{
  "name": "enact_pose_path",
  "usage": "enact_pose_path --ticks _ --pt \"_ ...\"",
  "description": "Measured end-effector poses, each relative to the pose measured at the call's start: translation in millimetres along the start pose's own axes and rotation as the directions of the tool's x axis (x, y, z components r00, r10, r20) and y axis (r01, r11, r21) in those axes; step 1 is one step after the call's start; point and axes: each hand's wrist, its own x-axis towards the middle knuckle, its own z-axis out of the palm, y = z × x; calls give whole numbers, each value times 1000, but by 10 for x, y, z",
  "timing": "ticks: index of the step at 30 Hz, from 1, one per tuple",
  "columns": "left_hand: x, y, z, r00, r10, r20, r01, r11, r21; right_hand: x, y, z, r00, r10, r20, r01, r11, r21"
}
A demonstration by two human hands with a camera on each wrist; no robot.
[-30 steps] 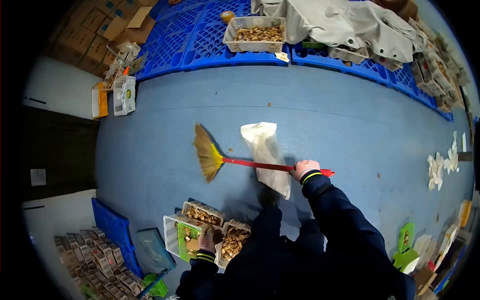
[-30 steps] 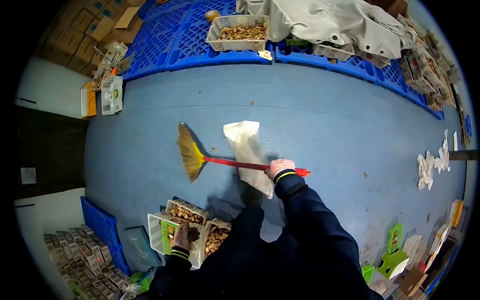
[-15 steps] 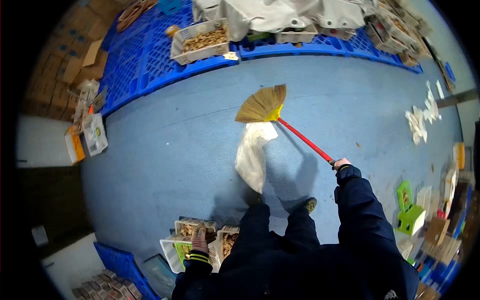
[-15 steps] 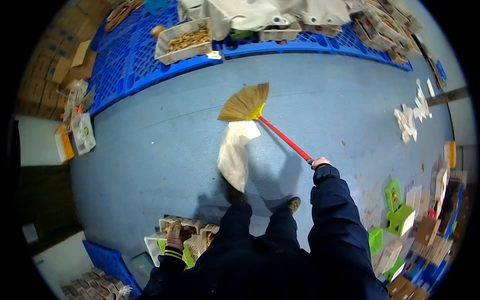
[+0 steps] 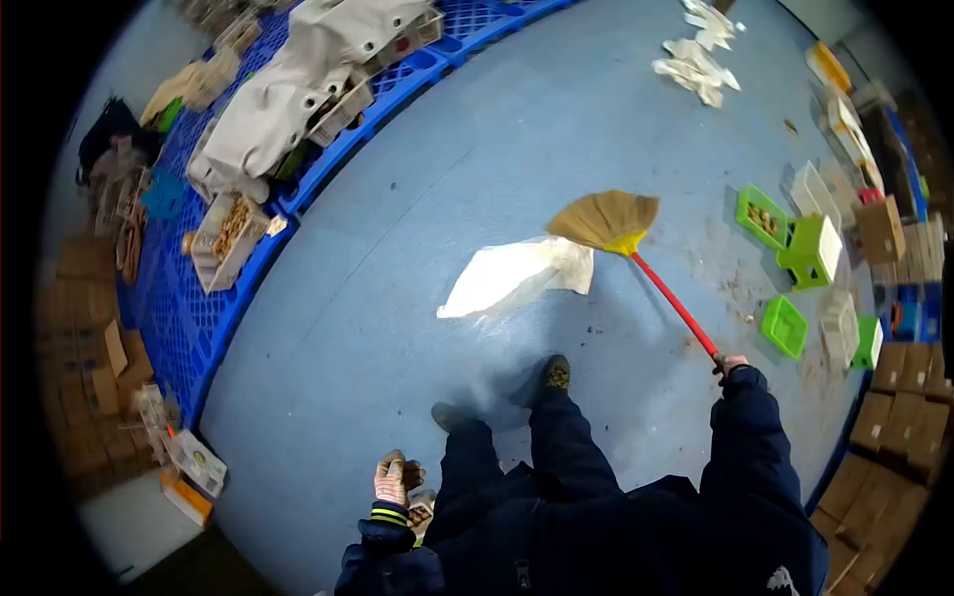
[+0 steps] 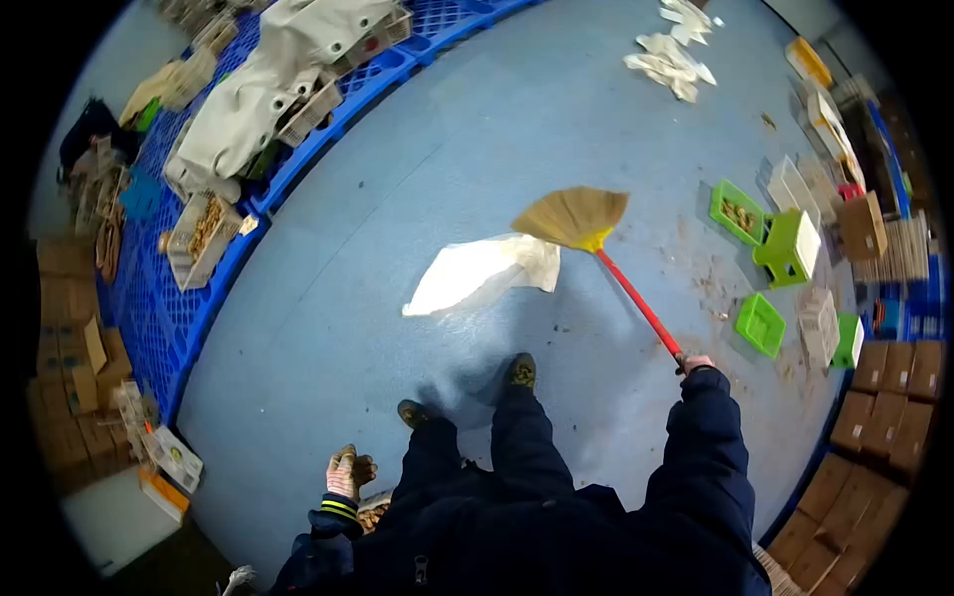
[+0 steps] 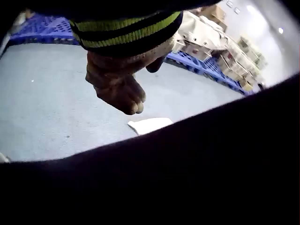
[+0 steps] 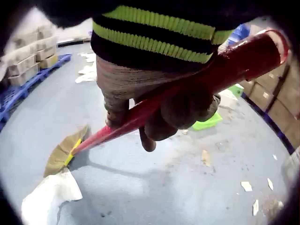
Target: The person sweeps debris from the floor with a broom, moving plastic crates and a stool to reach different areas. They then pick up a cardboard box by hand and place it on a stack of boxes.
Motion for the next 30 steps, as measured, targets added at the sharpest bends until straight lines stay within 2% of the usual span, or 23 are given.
enact_pose_path --ticks 1,3,5,7,8,9,11,12,14,17,18,21,25,27,30 --pt "-30 134 220 999 -16 47 13 998 59 -103 299 -40 996 88 14 -89 993 83" --pt "-36 379 673 997 -20 73 9 989 149 32 1222 22 977 200 74 -203 979 24" --pt "65 510 951 987 -2 160 -28 982 186 -255 1783 37 958 270 101 -271 962 3" --pt "134 625 1129 973 6 233 -60 972 227 -676 2291 178 978 198 60 -192 978 -85" --pt "137 695 1250 966 5 259 -72 965 253 -824 2458 230 955 283 84 -264 947 -186" --pt "145 737 1344 959 6 284 -88 957 276 -1038 2656 335 922 384 51 -383 923 -29" --pt "179 828 1458 950 -2 312 -103 941 321 -1517 2945 523 922 388 -8 -383 905 -186" --pt "211 852 1492 943 -2 333 -115 936 331 -1693 3079 627 838 539 -91 -545 834 -80" --pt "281 875 1494 917 5 398 -155 926 344 -2301 2835 629 568 799 -200 -784 598 164" --pt "359 891 1459 886 -3 464 -194 906 376 -3242 2549 577 548 824 -142 -801 566 194" --pt "390 887 1446 877 -11 481 -192 908 371 -3399 2690 739 494 847 -195 -834 525 170" --pt "461 862 1305 847 -19 532 -210 906 367 -4083 2740 1134 514 824 -241 -829 549 109" --pt "531 850 1214 827 -66 558 -193 899 394 -4573 2676 1616 718 656 -233 -654 750 97" --pt "587 824 1219 810 -67 582 -211 893 397 -4673 1999 1391 780 599 -178 -555 795 245" --pt "402 895 1320 781 -76 619 -275 849 451 -4156 1504 1344 871 452 -190 -394 876 278"
